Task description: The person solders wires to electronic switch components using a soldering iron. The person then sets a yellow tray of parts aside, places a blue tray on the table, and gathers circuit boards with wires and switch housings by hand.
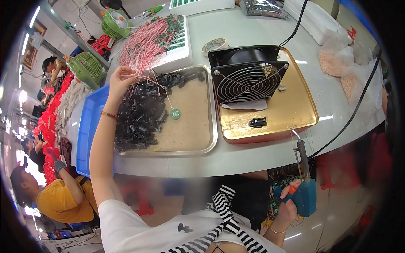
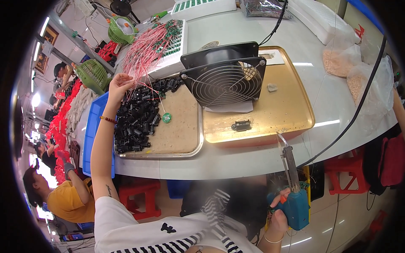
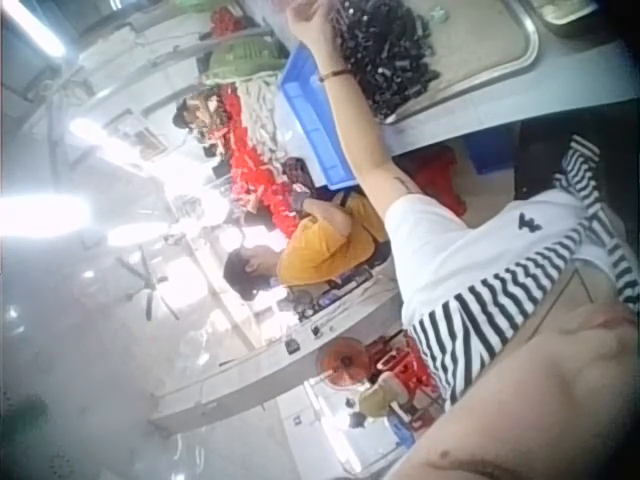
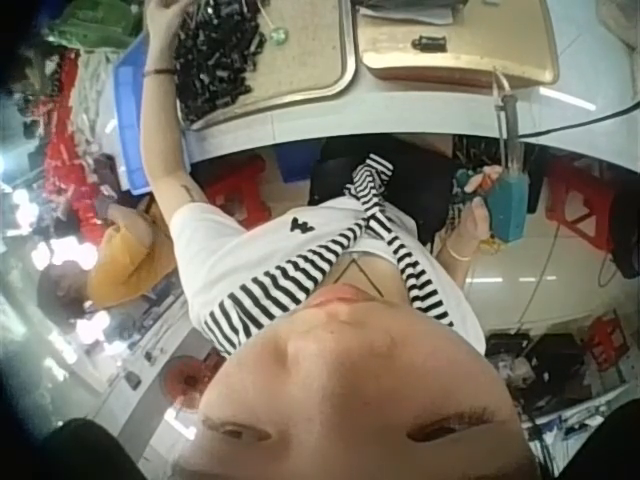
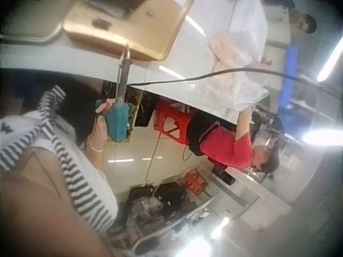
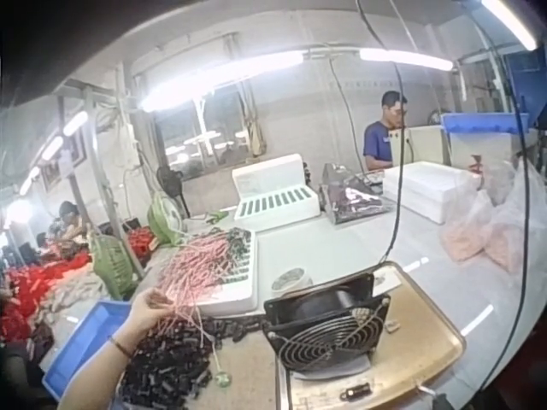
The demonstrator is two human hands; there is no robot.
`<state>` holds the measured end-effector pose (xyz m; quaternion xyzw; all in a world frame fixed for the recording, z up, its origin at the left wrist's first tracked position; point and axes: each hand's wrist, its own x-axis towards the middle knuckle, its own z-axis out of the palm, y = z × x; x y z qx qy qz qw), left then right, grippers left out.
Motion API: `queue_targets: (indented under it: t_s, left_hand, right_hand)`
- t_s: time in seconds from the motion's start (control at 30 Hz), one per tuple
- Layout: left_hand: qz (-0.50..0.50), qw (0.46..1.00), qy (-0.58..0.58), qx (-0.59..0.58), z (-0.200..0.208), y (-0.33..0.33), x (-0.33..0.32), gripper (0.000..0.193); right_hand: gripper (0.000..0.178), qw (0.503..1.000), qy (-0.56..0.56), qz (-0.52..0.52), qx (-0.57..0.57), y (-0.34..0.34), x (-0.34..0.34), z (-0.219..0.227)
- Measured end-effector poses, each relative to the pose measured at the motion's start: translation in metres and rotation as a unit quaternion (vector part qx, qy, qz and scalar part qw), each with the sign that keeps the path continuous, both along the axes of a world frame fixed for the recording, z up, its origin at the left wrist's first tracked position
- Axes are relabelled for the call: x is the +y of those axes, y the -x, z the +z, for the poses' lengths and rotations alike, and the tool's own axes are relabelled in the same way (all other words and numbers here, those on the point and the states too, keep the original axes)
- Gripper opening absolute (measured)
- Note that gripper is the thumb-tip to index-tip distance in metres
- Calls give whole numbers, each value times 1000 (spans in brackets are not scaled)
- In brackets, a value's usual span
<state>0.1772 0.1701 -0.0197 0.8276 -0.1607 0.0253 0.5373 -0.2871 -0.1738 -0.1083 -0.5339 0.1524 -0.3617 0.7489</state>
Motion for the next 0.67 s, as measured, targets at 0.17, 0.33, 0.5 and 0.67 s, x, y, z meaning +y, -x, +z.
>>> queue_targets:
  t_s: [0.17,0.33,0.5,0.67]
  left_hand:
    - [8,993,-64,-96,-5,-6,10,27]
    - [18,989,-91,-117,-3,-7,13,27]
    - [-8,997,-16,-76,0,-3,12,28]
    - [-5,998,3,-56,1,-3,14,30]
  right_hand:
    - [51,1000,14,-4,-1,0,-1,-2]
    - [51,1000,17,-3,-3,-1,-1,-1]
    - [50,1000,14,-1,-11,-3,1,0]
    - [52,1000,22,-1,-7,-2,0,-1]
